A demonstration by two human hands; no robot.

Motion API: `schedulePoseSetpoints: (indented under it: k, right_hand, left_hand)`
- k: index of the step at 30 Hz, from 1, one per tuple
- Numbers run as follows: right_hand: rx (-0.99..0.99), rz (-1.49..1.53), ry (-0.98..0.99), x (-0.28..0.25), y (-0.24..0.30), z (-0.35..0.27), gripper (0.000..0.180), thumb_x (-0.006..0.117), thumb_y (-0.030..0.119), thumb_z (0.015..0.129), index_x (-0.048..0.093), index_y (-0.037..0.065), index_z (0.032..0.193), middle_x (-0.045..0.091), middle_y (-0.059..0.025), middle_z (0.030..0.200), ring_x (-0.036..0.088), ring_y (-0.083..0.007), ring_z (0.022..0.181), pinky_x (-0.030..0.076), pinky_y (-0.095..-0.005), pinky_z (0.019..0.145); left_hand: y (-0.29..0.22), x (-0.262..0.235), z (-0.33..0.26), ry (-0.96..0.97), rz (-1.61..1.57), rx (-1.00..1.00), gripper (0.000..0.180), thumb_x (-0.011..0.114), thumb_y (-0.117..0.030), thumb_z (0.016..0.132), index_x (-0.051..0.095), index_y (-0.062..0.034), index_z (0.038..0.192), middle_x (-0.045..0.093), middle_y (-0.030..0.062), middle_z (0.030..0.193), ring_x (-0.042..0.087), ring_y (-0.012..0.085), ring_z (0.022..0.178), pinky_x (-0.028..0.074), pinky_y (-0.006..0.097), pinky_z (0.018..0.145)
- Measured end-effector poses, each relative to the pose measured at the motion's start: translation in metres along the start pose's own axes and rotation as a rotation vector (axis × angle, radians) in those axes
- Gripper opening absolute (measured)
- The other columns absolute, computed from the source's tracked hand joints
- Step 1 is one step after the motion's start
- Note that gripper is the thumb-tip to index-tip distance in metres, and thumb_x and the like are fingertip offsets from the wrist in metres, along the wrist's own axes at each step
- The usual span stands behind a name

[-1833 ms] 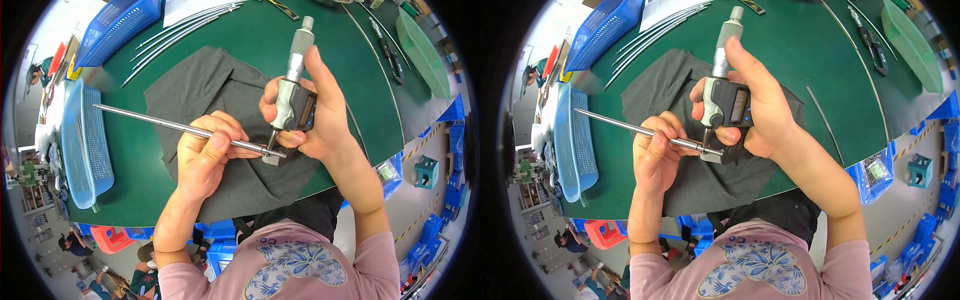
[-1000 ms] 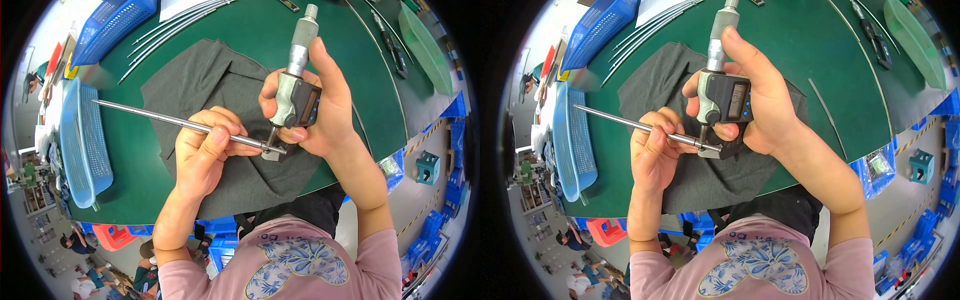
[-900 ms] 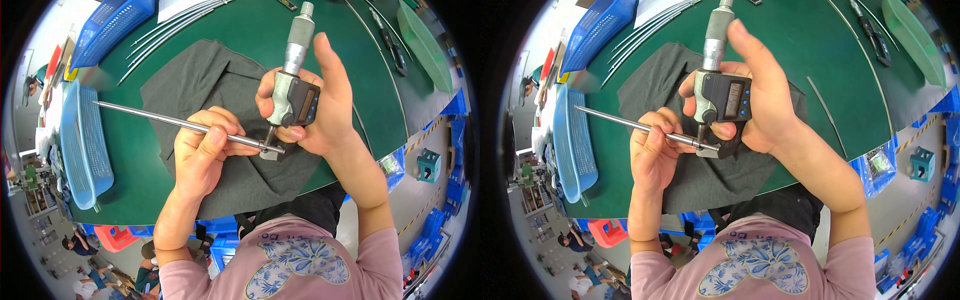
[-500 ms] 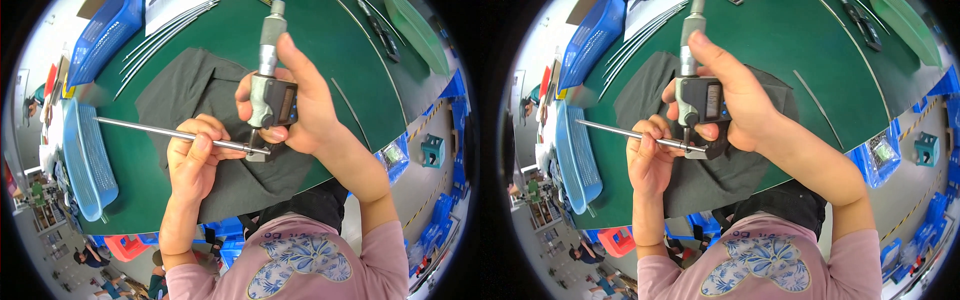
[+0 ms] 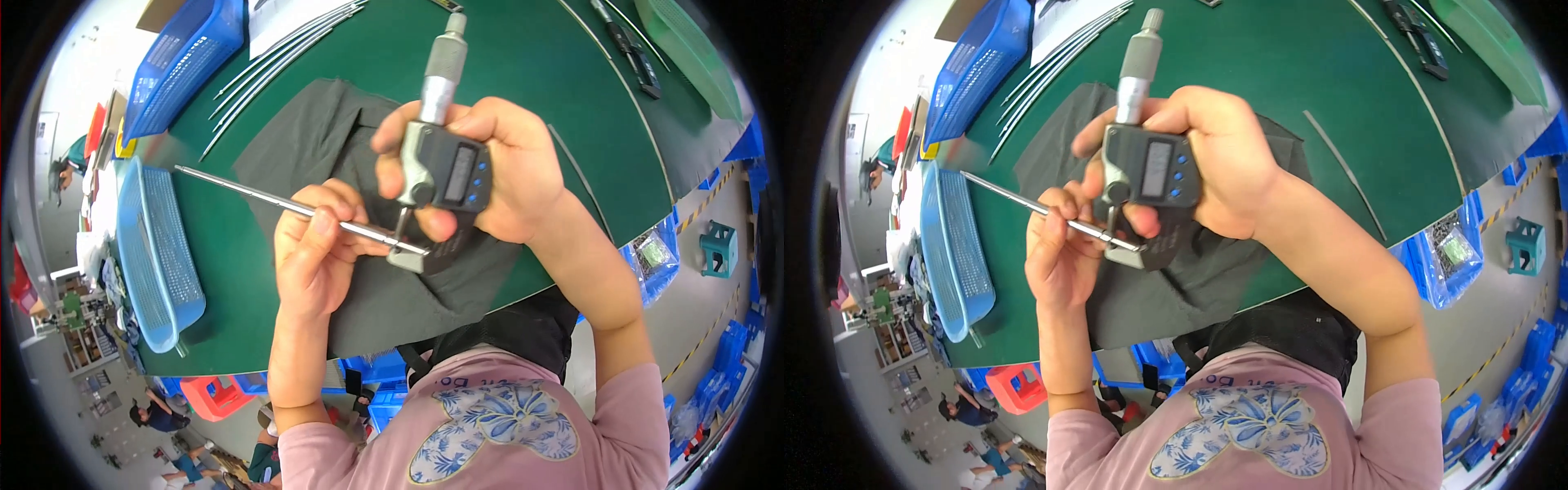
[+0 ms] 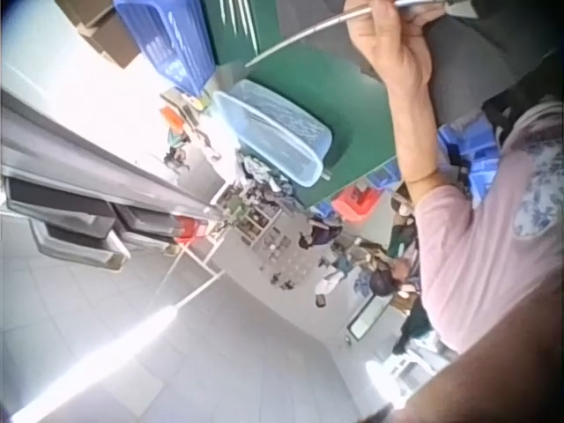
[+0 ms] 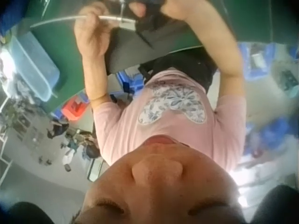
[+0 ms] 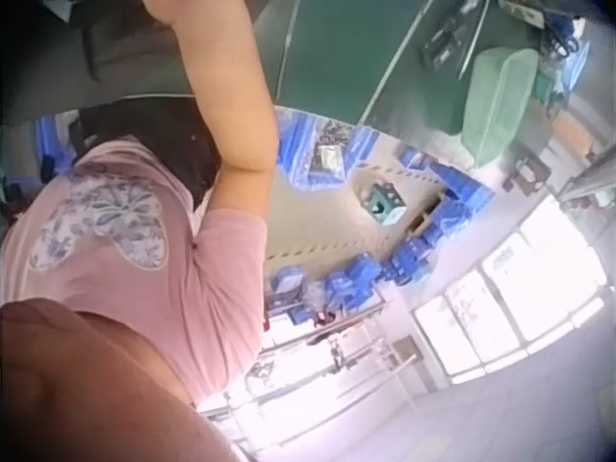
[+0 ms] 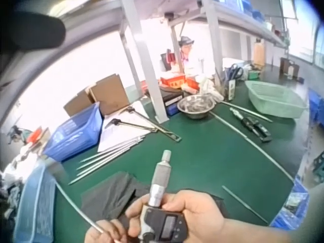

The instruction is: Measuring the diameter of long metal rods using a digital micrometer for quality control.

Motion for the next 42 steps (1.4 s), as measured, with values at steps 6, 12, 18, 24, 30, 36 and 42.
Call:
schedulePoseSetpoints:
  k: [6, 12, 18, 24, 30, 36, 42]
  right_hand:
    - [-0.001, -0.097, -0.186, -0.0083, 0.0005, -0.0010, 0.067, 0.022, 0.054, 0.084, 0.053, -0.006, 0.082, 0.056, -0.0163, 0.066, 0.045, -0.0165, 0.035, 0.038, -0.0226, 0.032]
    - [0.003, 0.012, -0.162, -0.0068, -0.0030, -0.0013, 0.063, 0.022, 0.048, 0.085, 0.053, -0.006, 0.084, 0.056, -0.0178, 0.066, 0.045, -0.0167, 0.035, 0.038, -0.0229, 0.032]
    - [-0.019, -0.056, -0.146, -0.0040, 0.0015, -0.0024, 0.060, 0.021, 0.050, 0.085, 0.050, -0.003, 0.088, 0.055, -0.0185, 0.070, 0.040, -0.0166, 0.033, 0.036, -0.0243, 0.032]
    - [-0.015, -0.094, -0.148, -0.0091, 0.0023, -0.0017, 0.064, 0.024, 0.055, 0.084, 0.051, -0.003, 0.087, 0.056, -0.0179, 0.070, 0.043, -0.0163, 0.035, 0.037, -0.0228, 0.032]
    - [-0.064, -0.059, -0.162, -0.0070, 0.0014, 0.0012, 0.061, 0.035, 0.052, 0.083, 0.055, -0.006, 0.077, 0.057, -0.0153, 0.060, 0.045, -0.0155, 0.032, 0.036, -0.0210, 0.030]
    - [-0.048, -0.192, -0.161, -0.0045, 0.0031, -0.0002, 0.067, 0.023, 0.056, 0.084, 0.054, -0.003, 0.084, 0.057, -0.0166, 0.065, 0.044, -0.0155, 0.034, 0.037, -0.0219, 0.031]
    - [-0.051, -0.120, -0.199, -0.0083, 0.0024, -0.0015, 0.063, 0.022, 0.049, 0.087, 0.053, -0.006, 0.083, 0.057, -0.0165, 0.065, 0.045, -0.0152, 0.034, 0.036, -0.0219, 0.032]
  left_hand:
    - [0.0032, 0.0029, -0.0024, 0.002, 0.057, 0.011, 0.018, 0.042, -0.012, 0.087, 0.045, 0.0057, 0.089, 0.045, 0.0159, 0.087, 0.060, 0.0261, 0.072, 0.055, 0.036, 0.065]
    - [0.0024, 0.0049, -0.0037, -0.001, 0.064, 0.020, 0.019, 0.042, -0.012, 0.087, 0.044, 0.0064, 0.088, 0.045, 0.0160, 0.087, 0.061, 0.0268, 0.072, 0.055, 0.037, 0.065]
    - [0.0016, 0.0060, -0.0036, 0.001, 0.083, 0.017, 0.019, 0.042, -0.013, 0.087, 0.044, 0.0063, 0.088, 0.045, 0.0155, 0.087, 0.060, 0.0257, 0.074, 0.055, 0.037, 0.065]
    - [0.0042, 0.0068, -0.0019, 0.009, 0.093, 0.018, 0.019, 0.042, -0.013, 0.087, 0.045, 0.0054, 0.089, 0.045, 0.0149, 0.087, 0.060, 0.0252, 0.074, 0.054, 0.037, 0.066]
    - [0.0029, 0.0042, -0.0056, -0.004, 0.130, 0.011, 0.018, 0.044, -0.015, 0.087, 0.045, 0.0037, 0.088, 0.044, 0.0145, 0.087, 0.056, 0.0215, 0.074, 0.054, 0.038, 0.068]
    - [0.0021, 0.0049, -0.0035, 0.004, 0.116, 0.026, 0.017, 0.044, -0.014, 0.087, 0.044, 0.0030, 0.088, 0.043, 0.0138, 0.087, 0.058, 0.0247, 0.074, 0.053, 0.038, 0.069]
    - [-0.0009, 0.0075, -0.0038, 0.027, 0.107, 0.038, 0.018, 0.045, -0.014, 0.086, 0.045, 0.0036, 0.088, 0.044, 0.0146, 0.086, 0.058, 0.0272, 0.075, 0.053, 0.040, 0.068]
Point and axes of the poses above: each hand's wrist, its own z-axis towards the middle knuckle, its own x-axis out of the palm, y = z × x, the point moved 10 cm from there along z, towards the middle knuckle
